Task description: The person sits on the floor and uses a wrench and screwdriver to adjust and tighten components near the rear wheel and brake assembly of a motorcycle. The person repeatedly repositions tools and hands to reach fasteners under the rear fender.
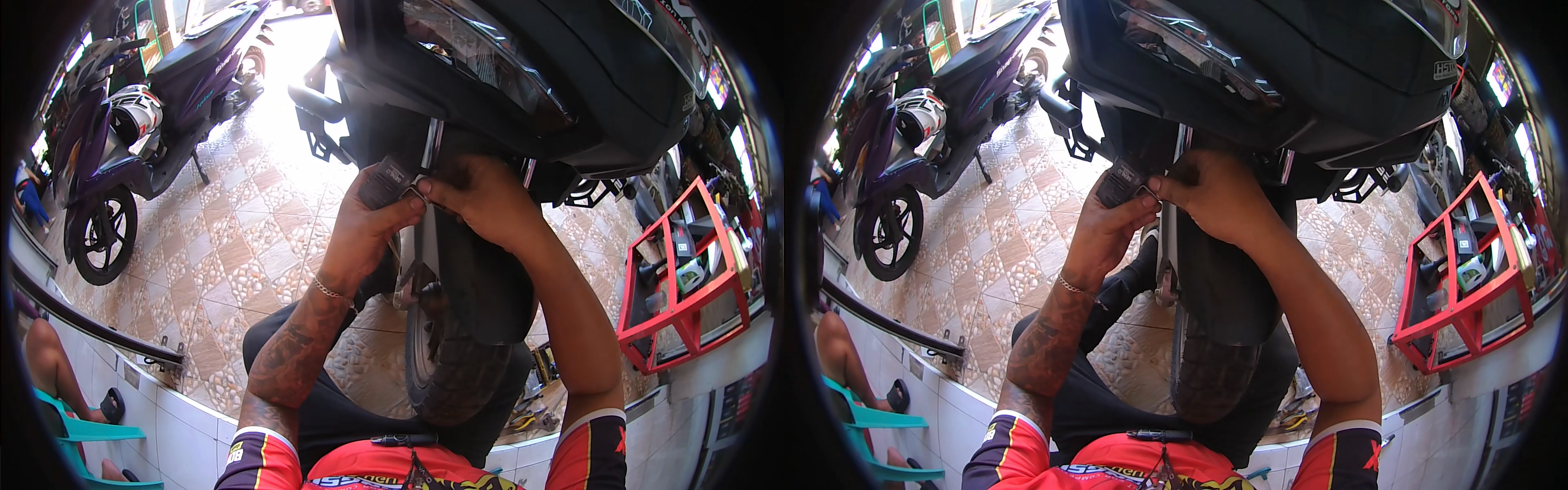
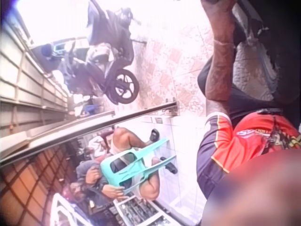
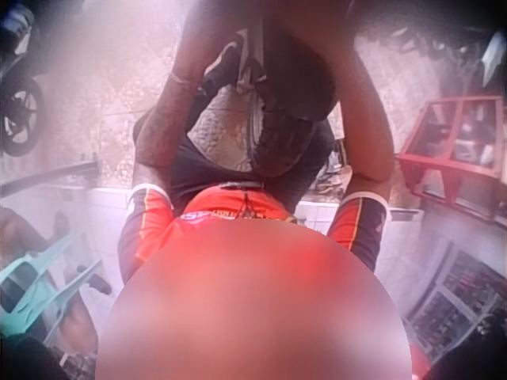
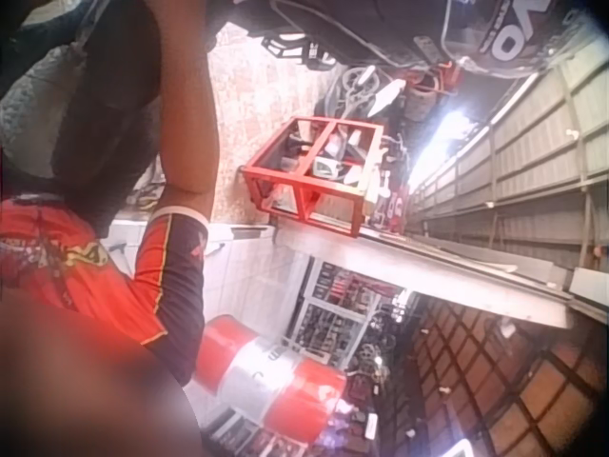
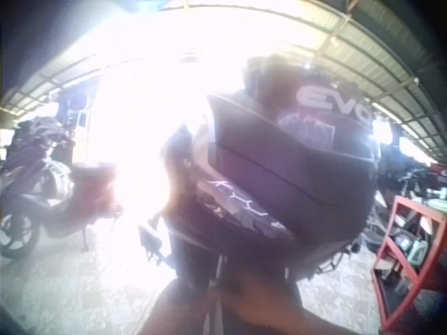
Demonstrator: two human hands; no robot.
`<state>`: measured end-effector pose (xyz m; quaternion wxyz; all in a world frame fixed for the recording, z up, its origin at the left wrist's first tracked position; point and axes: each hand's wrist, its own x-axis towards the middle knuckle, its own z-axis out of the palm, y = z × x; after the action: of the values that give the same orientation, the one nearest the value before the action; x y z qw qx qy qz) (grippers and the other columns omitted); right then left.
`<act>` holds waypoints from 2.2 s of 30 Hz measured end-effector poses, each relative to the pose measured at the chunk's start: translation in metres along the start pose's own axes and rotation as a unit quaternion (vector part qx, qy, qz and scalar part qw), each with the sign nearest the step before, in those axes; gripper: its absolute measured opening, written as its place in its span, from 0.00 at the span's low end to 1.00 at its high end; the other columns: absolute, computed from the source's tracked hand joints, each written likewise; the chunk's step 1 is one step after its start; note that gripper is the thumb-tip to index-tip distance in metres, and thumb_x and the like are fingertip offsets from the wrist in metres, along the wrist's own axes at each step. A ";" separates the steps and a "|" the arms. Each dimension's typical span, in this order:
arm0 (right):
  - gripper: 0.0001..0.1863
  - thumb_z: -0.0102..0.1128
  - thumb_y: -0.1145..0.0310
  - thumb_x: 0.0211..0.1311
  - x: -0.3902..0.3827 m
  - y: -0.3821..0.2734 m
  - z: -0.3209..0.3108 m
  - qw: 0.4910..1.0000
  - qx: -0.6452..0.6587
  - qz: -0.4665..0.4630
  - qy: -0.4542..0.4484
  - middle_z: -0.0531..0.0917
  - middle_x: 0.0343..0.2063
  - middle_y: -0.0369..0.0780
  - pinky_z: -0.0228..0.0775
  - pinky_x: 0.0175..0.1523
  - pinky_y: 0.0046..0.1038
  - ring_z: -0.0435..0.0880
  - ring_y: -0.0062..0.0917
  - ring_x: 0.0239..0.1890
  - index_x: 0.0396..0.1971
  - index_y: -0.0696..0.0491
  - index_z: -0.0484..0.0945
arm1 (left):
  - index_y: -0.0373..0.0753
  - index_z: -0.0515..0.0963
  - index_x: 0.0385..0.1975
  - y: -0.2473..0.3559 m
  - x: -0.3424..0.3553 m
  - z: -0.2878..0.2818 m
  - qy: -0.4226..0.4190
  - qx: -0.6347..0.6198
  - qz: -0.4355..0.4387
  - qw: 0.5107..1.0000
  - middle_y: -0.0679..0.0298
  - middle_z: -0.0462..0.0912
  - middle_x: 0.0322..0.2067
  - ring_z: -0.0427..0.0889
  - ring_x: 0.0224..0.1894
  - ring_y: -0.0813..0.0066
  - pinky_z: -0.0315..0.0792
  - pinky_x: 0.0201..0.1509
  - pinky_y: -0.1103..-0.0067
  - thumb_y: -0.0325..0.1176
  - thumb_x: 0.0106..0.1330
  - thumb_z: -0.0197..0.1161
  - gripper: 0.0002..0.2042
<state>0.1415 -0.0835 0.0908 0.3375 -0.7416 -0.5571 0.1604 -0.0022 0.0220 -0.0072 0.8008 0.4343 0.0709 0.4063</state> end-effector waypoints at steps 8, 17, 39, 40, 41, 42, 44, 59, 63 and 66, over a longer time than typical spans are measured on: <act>0.12 0.68 0.69 0.61 0.006 0.019 0.009 0.979 0.174 -0.104 -0.029 0.87 0.37 0.41 0.76 0.50 0.27 0.86 0.24 0.43 0.41 0.59 0.83 | 0.32 0.67 0.54 0.000 0.000 0.000 0.002 0.000 0.010 1.000 0.60 0.82 0.38 0.84 0.38 0.73 0.82 0.41 0.79 0.19 0.57 0.71 0.26; 0.11 0.68 0.71 0.60 0.005 0.014 0.007 0.988 0.139 -0.068 0.005 0.87 0.37 0.41 0.77 0.49 0.26 0.86 0.23 0.42 0.41 0.59 0.82 | 0.32 0.67 0.52 0.001 0.000 0.004 0.014 0.005 0.006 1.000 0.60 0.82 0.38 0.85 0.38 0.73 0.82 0.41 0.80 0.19 0.57 0.72 0.24; 0.10 0.68 0.71 0.61 0.010 0.019 0.006 0.984 0.165 -0.072 -0.013 0.85 0.31 0.37 0.74 0.38 0.21 0.82 0.17 0.31 0.39 0.60 0.80 | 0.32 0.68 0.47 -0.007 0.001 0.006 0.007 -0.011 0.023 1.000 0.59 0.83 0.37 0.85 0.38 0.72 0.80 0.44 0.80 0.18 0.55 0.71 0.22; 0.10 0.68 0.71 0.62 0.010 0.020 0.007 0.982 0.165 -0.088 -0.012 0.85 0.30 0.37 0.74 0.38 0.21 0.82 0.17 0.31 0.39 0.60 0.80 | 0.32 0.68 0.47 -0.007 0.001 0.007 0.005 -0.012 0.024 1.000 0.59 0.83 0.37 0.85 0.38 0.72 0.80 0.44 0.80 0.18 0.55 0.71 0.22; 0.10 0.68 0.71 0.61 0.011 0.021 0.007 0.983 0.163 -0.087 -0.010 0.85 0.30 0.37 0.74 0.38 0.21 0.82 0.17 0.31 0.39 0.60 0.80 | 0.32 0.69 0.47 -0.007 0.001 0.007 0.004 -0.011 0.026 1.000 0.59 0.83 0.37 0.85 0.38 0.72 0.80 0.44 0.80 0.18 0.55 0.71 0.22; 0.10 0.68 0.71 0.61 0.011 0.021 0.007 0.983 0.161 -0.085 -0.008 0.85 0.30 0.37 0.74 0.38 0.21 0.82 0.17 0.31 0.39 0.60 0.80 | 0.32 0.69 0.47 -0.008 0.001 0.007 0.003 -0.010 0.027 1.000 0.59 0.83 0.36 0.85 0.38 0.73 0.80 0.44 0.80 0.18 0.55 0.71 0.22; 0.11 0.69 0.71 0.61 0.010 0.019 0.006 0.984 0.165 -0.068 -0.010 0.85 0.30 0.37 0.74 0.37 0.21 0.81 0.17 0.31 0.39 0.60 0.80 | 0.32 0.69 0.47 -0.007 0.001 0.008 0.006 -0.011 0.025 1.000 0.60 0.83 0.36 0.84 0.38 0.73 0.80 0.44 0.80 0.18 0.55 0.71 0.22; 0.13 0.68 0.74 0.60 0.003 0.016 0.003 0.958 0.282 -0.041 -0.023 0.86 0.31 0.39 0.74 0.39 0.20 0.82 0.17 0.32 0.44 0.61 0.82 | 0.34 0.70 0.45 -0.007 0.001 0.012 0.015 -0.011 0.036 0.999 0.61 0.83 0.36 0.83 0.38 0.75 0.78 0.44 0.80 0.18 0.53 0.73 0.21; 0.14 0.69 0.70 0.60 0.004 0.015 0.003 0.957 0.288 -0.027 -0.015 0.86 0.33 0.39 0.75 0.39 0.21 0.82 0.18 0.32 0.43 0.61 0.80 | 0.34 0.70 0.45 -0.007 0.001 0.013 0.016 -0.020 0.033 0.999 0.61 0.82 0.36 0.83 0.38 0.75 0.78 0.44 0.80 0.18 0.53 0.73 0.21; 0.16 0.70 0.67 0.60 0.006 0.015 -0.002 0.968 0.249 0.002 -0.032 0.86 0.34 0.40 0.75 0.40 0.22 0.82 0.18 0.33 0.43 0.62 0.80 | 0.34 0.70 0.44 -0.007 0.000 0.015 0.017 -0.018 0.029 0.999 0.61 0.82 0.36 0.83 0.38 0.75 0.78 0.44 0.80 0.18 0.53 0.73 0.21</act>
<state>0.1555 -0.0808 0.0832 0.4931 -0.6296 -0.5090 0.3185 0.0092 0.0107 -0.0032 0.7952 0.4144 0.0648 0.4378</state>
